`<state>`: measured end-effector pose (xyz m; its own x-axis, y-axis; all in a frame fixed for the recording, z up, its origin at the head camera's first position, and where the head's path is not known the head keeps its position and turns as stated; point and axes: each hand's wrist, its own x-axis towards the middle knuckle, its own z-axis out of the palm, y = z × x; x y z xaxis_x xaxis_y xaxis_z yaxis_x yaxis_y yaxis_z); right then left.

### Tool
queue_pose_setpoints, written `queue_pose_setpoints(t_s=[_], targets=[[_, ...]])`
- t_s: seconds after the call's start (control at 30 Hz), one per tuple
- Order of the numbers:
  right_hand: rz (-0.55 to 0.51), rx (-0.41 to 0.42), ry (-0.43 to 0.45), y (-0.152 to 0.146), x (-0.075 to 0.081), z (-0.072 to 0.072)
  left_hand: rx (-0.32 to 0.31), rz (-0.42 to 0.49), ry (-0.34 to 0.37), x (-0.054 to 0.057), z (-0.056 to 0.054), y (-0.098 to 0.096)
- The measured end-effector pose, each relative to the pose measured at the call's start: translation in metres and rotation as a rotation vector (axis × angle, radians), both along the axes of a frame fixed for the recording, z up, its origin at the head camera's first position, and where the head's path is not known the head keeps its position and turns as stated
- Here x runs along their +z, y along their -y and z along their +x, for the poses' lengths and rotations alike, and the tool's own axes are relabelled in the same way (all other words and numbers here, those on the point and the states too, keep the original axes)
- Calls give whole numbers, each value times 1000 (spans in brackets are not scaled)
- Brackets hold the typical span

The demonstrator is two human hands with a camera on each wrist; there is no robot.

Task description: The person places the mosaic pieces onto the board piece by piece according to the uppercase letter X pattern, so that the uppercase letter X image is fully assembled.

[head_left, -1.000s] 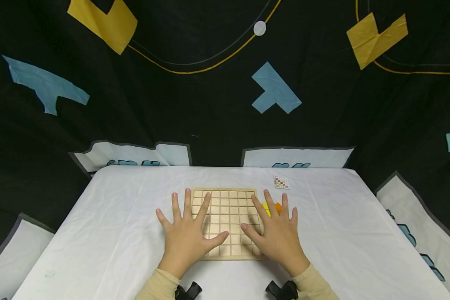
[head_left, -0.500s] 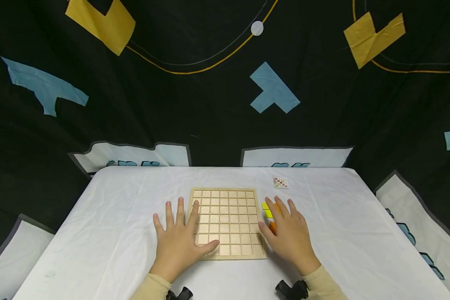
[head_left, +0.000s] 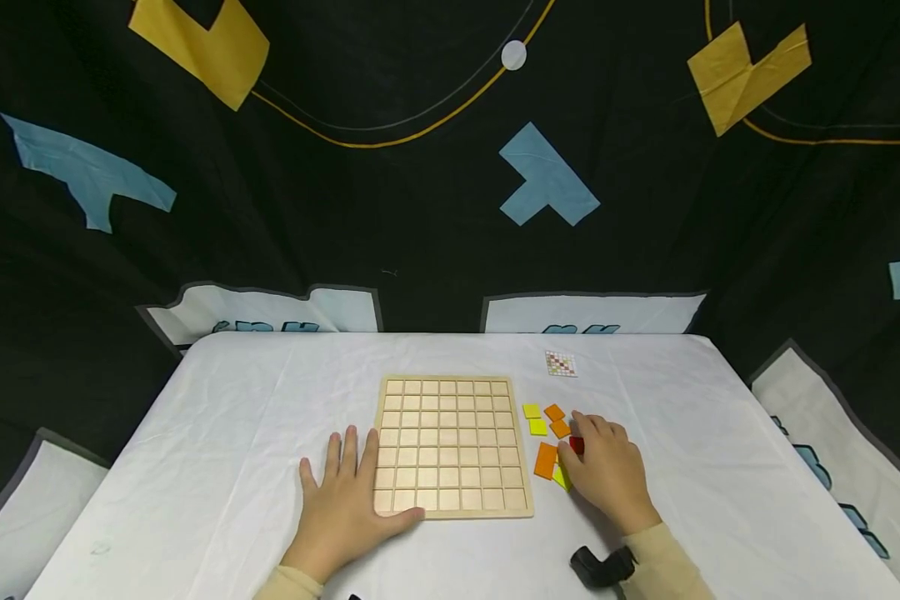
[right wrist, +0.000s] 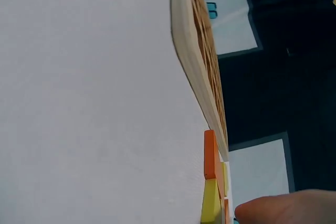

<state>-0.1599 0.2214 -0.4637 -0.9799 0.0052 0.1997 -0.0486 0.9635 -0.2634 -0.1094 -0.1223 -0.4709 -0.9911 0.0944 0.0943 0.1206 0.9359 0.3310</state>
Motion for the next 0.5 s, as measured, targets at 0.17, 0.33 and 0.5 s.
queue_pose_setpoints(t_s=[0.17, 0.33, 0.5], targets=[[-16, -35, 4, 2, -9, -7, -47, 45, 41, -11, 2, 1], [-44, -46, -58, 1, -14, -11, -60, 79, 23, -21, 2, 0], [-111, -32, -71, 2, -13, -16, -47, 79, -14, -24, 2, -1]])
